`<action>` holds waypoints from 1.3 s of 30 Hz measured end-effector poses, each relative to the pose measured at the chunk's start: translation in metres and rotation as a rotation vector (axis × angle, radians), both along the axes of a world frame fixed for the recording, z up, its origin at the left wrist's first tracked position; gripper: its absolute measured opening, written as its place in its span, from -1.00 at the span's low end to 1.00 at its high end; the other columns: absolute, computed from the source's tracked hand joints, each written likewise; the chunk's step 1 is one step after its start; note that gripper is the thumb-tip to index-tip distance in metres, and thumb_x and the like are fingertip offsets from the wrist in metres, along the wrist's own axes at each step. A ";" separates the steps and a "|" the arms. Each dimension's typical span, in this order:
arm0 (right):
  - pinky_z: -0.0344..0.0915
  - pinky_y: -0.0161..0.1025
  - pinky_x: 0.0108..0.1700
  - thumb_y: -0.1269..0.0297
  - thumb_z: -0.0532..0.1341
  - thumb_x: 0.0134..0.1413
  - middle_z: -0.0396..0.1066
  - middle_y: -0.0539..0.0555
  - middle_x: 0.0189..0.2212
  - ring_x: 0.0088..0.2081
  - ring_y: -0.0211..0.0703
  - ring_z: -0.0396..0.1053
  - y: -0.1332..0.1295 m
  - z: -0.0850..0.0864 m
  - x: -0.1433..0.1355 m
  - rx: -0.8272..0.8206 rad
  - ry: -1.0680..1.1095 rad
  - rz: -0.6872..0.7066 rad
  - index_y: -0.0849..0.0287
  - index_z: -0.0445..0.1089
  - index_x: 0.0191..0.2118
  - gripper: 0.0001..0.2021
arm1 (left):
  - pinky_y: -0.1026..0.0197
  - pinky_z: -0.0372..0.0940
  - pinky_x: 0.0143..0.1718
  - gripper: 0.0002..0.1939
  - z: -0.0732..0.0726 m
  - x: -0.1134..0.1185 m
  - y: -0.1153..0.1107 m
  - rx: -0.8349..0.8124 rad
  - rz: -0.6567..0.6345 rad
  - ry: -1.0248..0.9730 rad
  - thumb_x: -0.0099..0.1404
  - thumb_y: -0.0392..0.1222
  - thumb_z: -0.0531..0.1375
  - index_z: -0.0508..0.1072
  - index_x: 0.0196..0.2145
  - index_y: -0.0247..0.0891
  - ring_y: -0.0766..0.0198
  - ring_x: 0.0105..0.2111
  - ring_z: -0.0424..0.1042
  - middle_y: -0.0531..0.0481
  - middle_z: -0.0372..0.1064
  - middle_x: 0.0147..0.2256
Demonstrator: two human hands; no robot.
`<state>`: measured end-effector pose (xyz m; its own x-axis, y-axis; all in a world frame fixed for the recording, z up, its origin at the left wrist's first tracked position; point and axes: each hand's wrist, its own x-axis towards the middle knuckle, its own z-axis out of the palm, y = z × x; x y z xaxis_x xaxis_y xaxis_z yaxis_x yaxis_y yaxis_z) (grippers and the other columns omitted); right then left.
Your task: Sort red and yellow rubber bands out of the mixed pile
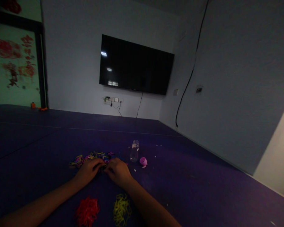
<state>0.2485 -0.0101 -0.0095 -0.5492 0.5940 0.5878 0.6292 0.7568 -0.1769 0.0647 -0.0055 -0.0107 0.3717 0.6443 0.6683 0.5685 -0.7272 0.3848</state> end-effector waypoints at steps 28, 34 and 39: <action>0.28 -0.30 -0.20 0.39 0.10 0.18 0.45 0.05 -0.31 -0.24 -0.18 0.38 -0.004 0.001 -0.002 0.047 0.038 0.008 0.12 0.39 -0.27 -0.87 | 0.20 0.33 -0.21 -0.79 0.001 0.000 -0.005 -0.015 -0.099 0.060 0.25 -0.34 0.08 0.50 -0.26 -0.19 0.19 -0.29 0.47 -0.03 0.51 -0.30; 0.27 -0.29 -0.20 0.35 0.11 0.17 0.46 0.04 -0.32 -0.25 -0.17 0.39 -0.004 0.000 -0.001 0.047 0.057 -0.028 0.10 0.42 -0.28 -0.87 | 0.23 0.33 -0.28 -0.83 0.002 -0.001 -0.005 -0.001 -0.051 0.056 0.22 -0.37 0.09 0.48 -0.38 -0.22 0.21 -0.37 0.47 -0.02 0.50 -0.40; 0.25 -0.28 -0.19 0.35 0.21 0.07 0.46 0.03 -0.29 -0.22 -0.16 0.37 -0.002 0.000 0.000 0.003 0.044 -0.092 0.08 0.44 -0.25 -0.89 | 0.20 0.34 -0.24 -0.80 0.002 -0.001 -0.005 0.037 -0.009 0.002 0.22 -0.38 0.06 0.48 -0.35 -0.22 0.20 -0.35 0.48 -0.02 0.50 -0.38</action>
